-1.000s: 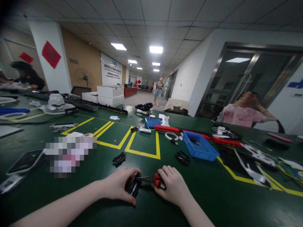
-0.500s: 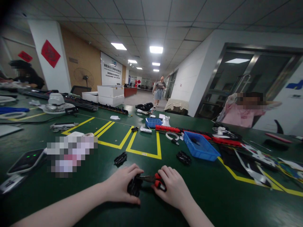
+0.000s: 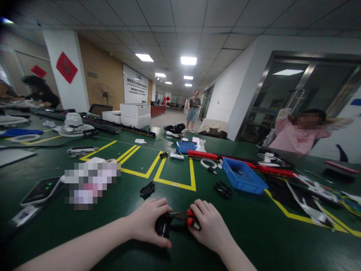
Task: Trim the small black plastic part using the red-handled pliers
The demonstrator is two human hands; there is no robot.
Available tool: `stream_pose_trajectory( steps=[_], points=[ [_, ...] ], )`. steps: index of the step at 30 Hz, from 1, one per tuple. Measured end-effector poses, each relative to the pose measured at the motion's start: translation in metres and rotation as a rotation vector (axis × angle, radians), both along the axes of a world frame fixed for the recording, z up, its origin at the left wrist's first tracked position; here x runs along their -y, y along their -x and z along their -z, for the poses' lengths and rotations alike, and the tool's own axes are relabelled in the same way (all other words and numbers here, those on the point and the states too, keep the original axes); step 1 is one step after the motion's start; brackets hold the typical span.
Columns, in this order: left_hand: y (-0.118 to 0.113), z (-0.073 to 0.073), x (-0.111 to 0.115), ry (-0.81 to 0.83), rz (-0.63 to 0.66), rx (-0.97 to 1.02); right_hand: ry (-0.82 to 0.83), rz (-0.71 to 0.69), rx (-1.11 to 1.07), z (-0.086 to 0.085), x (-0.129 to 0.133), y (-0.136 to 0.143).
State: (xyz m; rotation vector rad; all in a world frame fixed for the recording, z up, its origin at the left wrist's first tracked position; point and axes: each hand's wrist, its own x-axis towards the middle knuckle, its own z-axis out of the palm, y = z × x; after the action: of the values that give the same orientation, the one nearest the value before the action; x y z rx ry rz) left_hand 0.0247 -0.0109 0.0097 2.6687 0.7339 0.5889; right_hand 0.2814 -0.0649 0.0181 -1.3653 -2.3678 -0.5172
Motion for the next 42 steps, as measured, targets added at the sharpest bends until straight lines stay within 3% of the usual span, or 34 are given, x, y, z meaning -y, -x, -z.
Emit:
stream_pose_trajectory(
  steps=[42],
  points=[
    [0.0013,0.0012,-0.0012,-0.006,0.008,0.055,0.184,0.074,-0.026,-0.0046,-0.0022,0.0041]
  ],
)
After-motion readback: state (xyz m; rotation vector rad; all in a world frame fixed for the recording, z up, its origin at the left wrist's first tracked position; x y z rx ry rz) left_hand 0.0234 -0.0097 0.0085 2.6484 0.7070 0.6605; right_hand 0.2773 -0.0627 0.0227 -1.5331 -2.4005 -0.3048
